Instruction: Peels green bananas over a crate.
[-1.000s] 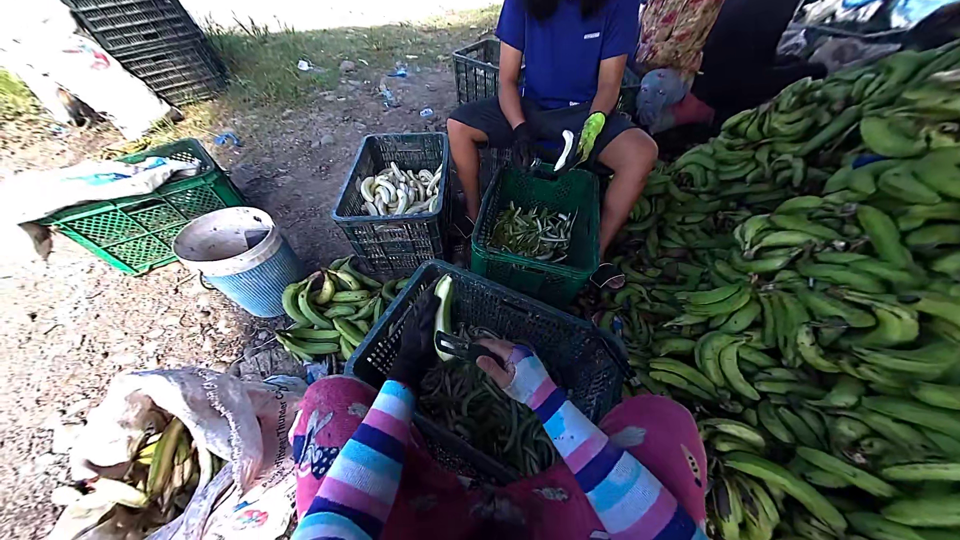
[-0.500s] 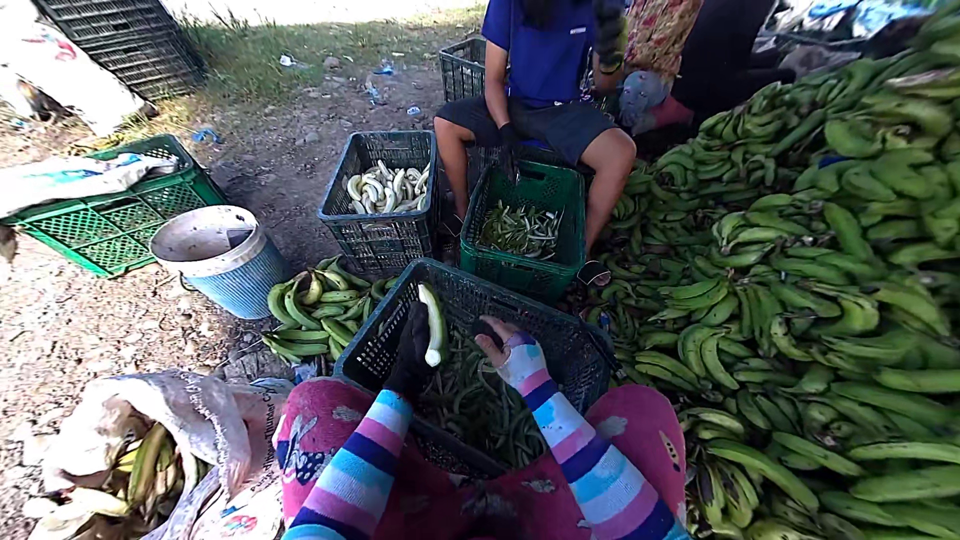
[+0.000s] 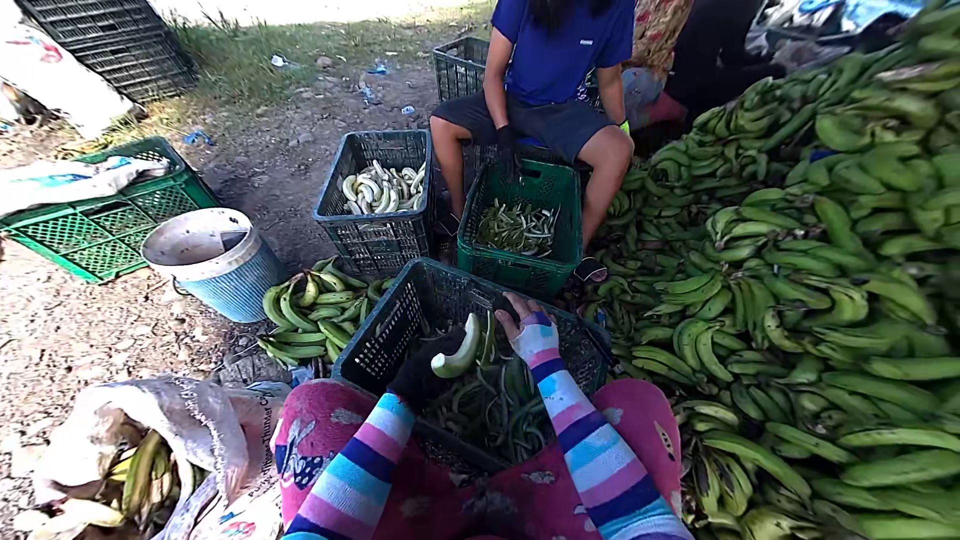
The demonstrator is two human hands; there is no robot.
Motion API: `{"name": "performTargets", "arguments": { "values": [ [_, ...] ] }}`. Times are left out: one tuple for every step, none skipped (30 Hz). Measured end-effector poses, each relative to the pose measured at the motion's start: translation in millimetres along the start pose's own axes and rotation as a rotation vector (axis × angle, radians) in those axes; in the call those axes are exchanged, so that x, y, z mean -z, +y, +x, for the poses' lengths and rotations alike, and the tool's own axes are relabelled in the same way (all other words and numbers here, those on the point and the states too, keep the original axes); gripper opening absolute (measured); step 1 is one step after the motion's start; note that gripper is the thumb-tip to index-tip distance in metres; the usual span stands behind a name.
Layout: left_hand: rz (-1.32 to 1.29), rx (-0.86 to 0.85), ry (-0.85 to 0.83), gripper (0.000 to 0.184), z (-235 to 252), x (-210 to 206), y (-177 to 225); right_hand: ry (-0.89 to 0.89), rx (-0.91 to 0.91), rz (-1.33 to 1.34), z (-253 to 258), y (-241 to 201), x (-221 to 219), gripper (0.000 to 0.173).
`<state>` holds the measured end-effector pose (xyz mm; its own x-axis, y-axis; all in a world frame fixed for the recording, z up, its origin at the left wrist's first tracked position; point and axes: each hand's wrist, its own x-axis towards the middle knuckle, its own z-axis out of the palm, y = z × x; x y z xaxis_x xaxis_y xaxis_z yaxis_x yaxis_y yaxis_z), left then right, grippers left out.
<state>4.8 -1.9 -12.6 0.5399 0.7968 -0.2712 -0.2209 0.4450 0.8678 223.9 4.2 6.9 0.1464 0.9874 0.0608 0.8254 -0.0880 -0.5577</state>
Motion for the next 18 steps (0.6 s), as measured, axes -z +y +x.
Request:
{"name": "performTargets", "arguments": {
  "values": [
    [-0.035, -0.065, 0.082, 0.04, 1.7, -0.3, 0.7, 0.005, 0.003, 0.023, -2.9, -3.1, 0.4, 0.054],
    [-0.015, -0.183, 0.191, 0.042, 4.9, 0.0, 2.6, -0.017, 0.011, 0.052, -8.2, -9.0, 0.4, 0.055],
    [0.09, -0.32, 0.315, 0.045, 7.3, 0.5, 6.6, -0.051, 0.026, 0.078, -15.4, -15.9, -1.2, 0.056],
    [0.281, -0.433, 0.477, 0.048, 7.6, -1.0, 12.7, -0.094, 0.045, 0.092, -23.9, -23.1, -4.8, 0.057],
    [0.504, -0.499, 0.66, 0.046, 9.6, -0.7, 17.7, -0.134, 0.065, 0.105, -33.3, -31.2, -9.1, 0.057],
    [0.79, -0.532, 0.832, 0.045, 10.8, 1.9, 20.6, -0.161, 0.084, 0.11, -43.0, -39.0, -13.7, 0.058],
    [1.019, -0.499, 0.965, 0.049, 10.6, 4.5, 23.3, -0.167, 0.102, 0.108, -51.9, -45.6, -18.7, 0.058],
    [1.153, -0.416, 1.046, 0.052, 10.3, 5.3, 26.1, -0.153, 0.121, 0.101, -58.9, -50.4, -23.7, 0.058],
    [1.225, -0.283, 1.073, 0.054, 10.4, 3.9, 30.0, -0.131, 0.131, 0.087, -62.9, -53.2, -28.0, 0.058],
    [1.285, -0.198, 1.08, 0.056, 10.8, 1.4, 32.4, -0.115, 0.129, 0.074, -63.5, -54.6, -29.6, 0.058],
    [1.326, -0.172, 1.076, 0.059, 10.7, -1.6, 33.0, -0.102, 0.12, 0.052, -60.8, -54.1, -29.3, 0.059],
    [1.303, -0.231, 1.07, 0.057, 10.0, -5.8, 32.5, -0.093, 0.115, 0.024, -55.8, -51.5, -27.4, 0.059],
    [1.217, -0.322, 1.028, 0.051, 9.7, -9.5, 31.1, -0.081, 0.116, 0.005, -49.4, -47.8, -24.0, 0.059],
    [1.047, -0.432, 0.945, 0.042, 11.0, -11.6, 28.1, -0.056, 0.122, -0.004, -42.0, -42.5, -20.5, 0.058],
    [0.803, -0.496, 0.807, 0.035, 12.1, -14.0, 25.6, -0.014, 0.135, -0.003, -33.8, -35.0, -18.2, 0.056],
    [0.554, -0.488, 0.603, 0.036, 12.4, -12.3, 23.2, 0.018, 0.151, -0.008, -25.5, -26.1, -15.9, 0.055],
    [0.382, -0.426, 0.372, 0.038, 11.5, -7.4, 21.8, 0.031, 0.165, -0.015, -17.7, -16.8, -13.0, 0.054],
    [0.319, -0.311, 0.165, 0.039, 8.2, -3.6, 23.5, 0.017, 0.174, -0.02, -11.7, -8.7, -9.2, 0.053]
  ]
}}
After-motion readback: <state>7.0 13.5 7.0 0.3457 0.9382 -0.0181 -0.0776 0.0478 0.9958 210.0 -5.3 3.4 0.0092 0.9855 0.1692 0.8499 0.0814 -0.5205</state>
